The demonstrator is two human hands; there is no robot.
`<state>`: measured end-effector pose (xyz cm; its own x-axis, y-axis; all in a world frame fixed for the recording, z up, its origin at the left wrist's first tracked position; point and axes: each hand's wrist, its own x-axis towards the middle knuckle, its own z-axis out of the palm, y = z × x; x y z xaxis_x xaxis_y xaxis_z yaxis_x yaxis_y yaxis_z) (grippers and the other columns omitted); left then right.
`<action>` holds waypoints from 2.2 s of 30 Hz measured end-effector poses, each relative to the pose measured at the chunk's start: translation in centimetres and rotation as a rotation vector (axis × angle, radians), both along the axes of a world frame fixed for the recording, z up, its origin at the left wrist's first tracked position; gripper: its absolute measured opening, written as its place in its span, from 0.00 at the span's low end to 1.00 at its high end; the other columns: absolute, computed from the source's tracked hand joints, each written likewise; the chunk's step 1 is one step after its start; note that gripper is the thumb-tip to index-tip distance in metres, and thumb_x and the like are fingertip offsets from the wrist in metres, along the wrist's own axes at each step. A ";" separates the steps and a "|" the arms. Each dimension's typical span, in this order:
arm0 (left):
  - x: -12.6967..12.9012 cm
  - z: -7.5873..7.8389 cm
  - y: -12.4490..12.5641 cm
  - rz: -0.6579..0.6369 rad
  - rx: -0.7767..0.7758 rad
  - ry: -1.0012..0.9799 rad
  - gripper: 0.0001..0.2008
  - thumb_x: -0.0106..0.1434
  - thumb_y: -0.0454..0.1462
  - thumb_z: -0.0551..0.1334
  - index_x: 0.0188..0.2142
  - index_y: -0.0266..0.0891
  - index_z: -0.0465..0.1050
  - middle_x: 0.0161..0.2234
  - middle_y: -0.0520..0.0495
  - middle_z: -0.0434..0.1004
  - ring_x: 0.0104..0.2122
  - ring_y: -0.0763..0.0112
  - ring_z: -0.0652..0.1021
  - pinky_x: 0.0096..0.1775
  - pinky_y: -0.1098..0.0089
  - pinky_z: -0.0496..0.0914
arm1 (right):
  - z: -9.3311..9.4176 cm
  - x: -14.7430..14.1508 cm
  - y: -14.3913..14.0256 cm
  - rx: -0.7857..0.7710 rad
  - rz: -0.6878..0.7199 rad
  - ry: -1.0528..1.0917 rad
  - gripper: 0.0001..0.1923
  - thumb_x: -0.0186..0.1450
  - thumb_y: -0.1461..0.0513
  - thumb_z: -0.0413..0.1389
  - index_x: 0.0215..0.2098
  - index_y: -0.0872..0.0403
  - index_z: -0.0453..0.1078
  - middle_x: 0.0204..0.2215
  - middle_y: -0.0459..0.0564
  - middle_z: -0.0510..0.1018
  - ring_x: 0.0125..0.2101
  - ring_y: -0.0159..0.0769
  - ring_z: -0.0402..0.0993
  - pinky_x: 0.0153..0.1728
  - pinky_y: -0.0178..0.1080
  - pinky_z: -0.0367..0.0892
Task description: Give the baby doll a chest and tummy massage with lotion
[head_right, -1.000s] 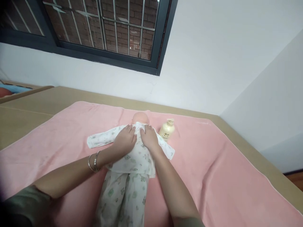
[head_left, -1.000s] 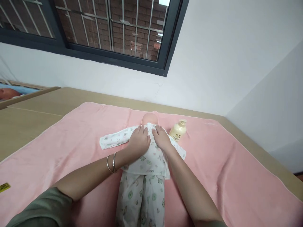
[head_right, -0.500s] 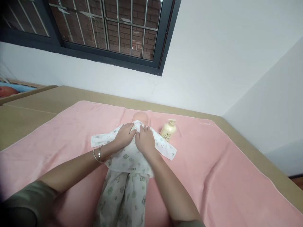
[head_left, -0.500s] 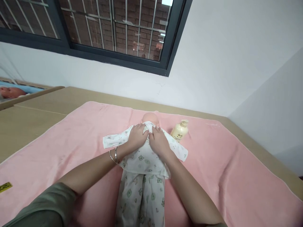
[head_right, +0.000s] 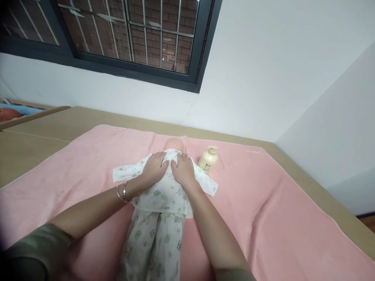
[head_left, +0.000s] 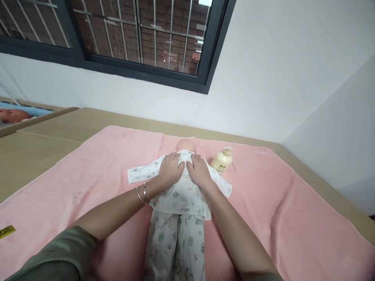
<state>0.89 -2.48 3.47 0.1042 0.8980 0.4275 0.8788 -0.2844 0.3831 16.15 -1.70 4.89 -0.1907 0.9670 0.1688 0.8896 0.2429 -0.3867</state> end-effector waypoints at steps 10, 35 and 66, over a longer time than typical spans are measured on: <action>-0.2 0.5 0.1 -0.049 -0.094 0.053 0.22 0.71 0.39 0.50 0.58 0.31 0.69 0.60 0.32 0.74 0.61 0.49 0.72 0.62 0.53 0.64 | 1.3 0.2 -0.7 -0.046 0.051 -0.046 0.30 0.77 0.56 0.41 0.70 0.66 0.56 0.70 0.66 0.58 0.72 0.51 0.49 0.70 0.51 0.47; -1.4 0.9 1.7 -0.106 -0.139 -0.002 0.19 0.72 0.40 0.48 0.52 0.34 0.73 0.51 0.36 0.80 0.52 0.54 0.78 0.55 0.57 0.71 | 1.8 -1.5 -2.5 0.070 0.034 -0.173 0.25 0.75 0.61 0.42 0.64 0.64 0.66 0.62 0.65 0.72 0.65 0.50 0.63 0.66 0.47 0.55; 0.3 -0.3 0.8 0.001 -0.069 0.056 0.23 0.72 0.39 0.48 0.60 0.31 0.68 0.62 0.31 0.71 0.62 0.49 0.70 0.63 0.50 0.61 | 0.4 0.0 0.2 -0.003 -0.002 -0.031 0.31 0.76 0.55 0.43 0.70 0.66 0.58 0.69 0.65 0.61 0.70 0.49 0.54 0.70 0.49 0.46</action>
